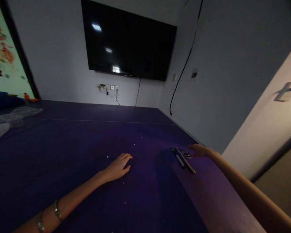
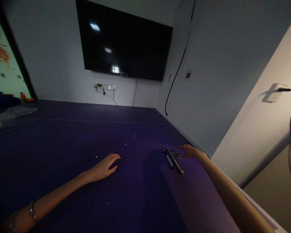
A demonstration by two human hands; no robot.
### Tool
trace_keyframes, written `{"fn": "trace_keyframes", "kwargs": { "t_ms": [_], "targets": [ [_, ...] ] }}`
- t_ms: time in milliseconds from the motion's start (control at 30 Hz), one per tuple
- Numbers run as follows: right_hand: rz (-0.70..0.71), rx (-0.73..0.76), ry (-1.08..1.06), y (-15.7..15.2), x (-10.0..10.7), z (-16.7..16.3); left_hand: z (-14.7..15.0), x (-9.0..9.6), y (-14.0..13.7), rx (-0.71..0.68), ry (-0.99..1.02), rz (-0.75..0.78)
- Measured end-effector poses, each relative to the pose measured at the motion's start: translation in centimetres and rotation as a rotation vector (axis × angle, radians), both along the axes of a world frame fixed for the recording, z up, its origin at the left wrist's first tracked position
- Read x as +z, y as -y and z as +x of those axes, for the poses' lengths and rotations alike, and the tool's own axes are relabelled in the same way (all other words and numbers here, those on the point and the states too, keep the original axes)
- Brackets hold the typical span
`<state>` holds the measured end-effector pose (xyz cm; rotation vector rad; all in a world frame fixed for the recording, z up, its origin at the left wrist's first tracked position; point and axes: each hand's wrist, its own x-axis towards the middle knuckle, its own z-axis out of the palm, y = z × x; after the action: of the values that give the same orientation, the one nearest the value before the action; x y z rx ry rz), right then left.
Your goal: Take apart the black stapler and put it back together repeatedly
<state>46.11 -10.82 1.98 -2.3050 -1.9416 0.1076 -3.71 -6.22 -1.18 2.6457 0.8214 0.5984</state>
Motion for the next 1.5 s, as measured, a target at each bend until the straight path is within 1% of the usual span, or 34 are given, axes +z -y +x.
{"fn": "trace_keyframes", "kwargs": {
  "t_ms": [100,167,233,333,367,433,533,633,767,933,1267,1500],
  "targets": [
    [-0.071,0.067,-0.032,-0.1,0.0,-0.9,-1.4,-0.5,-1.4,0.065,-0.009,0.047],
    [-0.029,0.122,-0.074,-0.2,-0.3,-2.8,-2.6,-1.1,-2.5,0.138,-0.021,0.068],
    [0.041,0.187,-0.16,-0.3,-0.9,-5.5,-3.7,-1.6,-3.6,0.224,-0.036,0.08],
    [0.164,0.262,-0.262,-0.3,-2.2,-10.6,-5.3,-2.3,-5.0,0.34,-0.058,0.092],
    [0.196,0.272,-0.275,-0.2,-2.7,-12.4,-5.7,-2.4,-5.3,0.368,-0.065,0.099],
    [0.244,0.35,-0.271,-0.1,-3.5,-15.7,-6.6,-2.6,-5.8,0.414,-0.078,0.111],
    [0.215,0.421,-0.274,0.2,-4.6,-19.4,-8.0,-2.8,-6.1,0.457,-0.1,0.109],
    [0.177,0.395,-0.23,0.4,-5.8,-21.6,-9.3,-3.2,-6.2,0.481,-0.112,0.091],
    [0.181,0.343,-0.145,0.8,-6.9,-22.8,-10.6,-4.0,-6.5,0.503,-0.118,0.087],
    [0.216,0.315,-0.075,1.4,-7.2,-23.1,-11.0,-4.8,-7.1,0.496,-0.177,0.101],
    [0.207,0.325,-0.077,1.6,-7.1,-23.1,-10.9,-4.7,-6.4,0.485,-0.18,0.144],
    [0.214,0.321,-0.076,1.6,-7.1,-23.2,-11.1,-5.0,-6.6,0.479,-0.174,0.145]
  ]
}}
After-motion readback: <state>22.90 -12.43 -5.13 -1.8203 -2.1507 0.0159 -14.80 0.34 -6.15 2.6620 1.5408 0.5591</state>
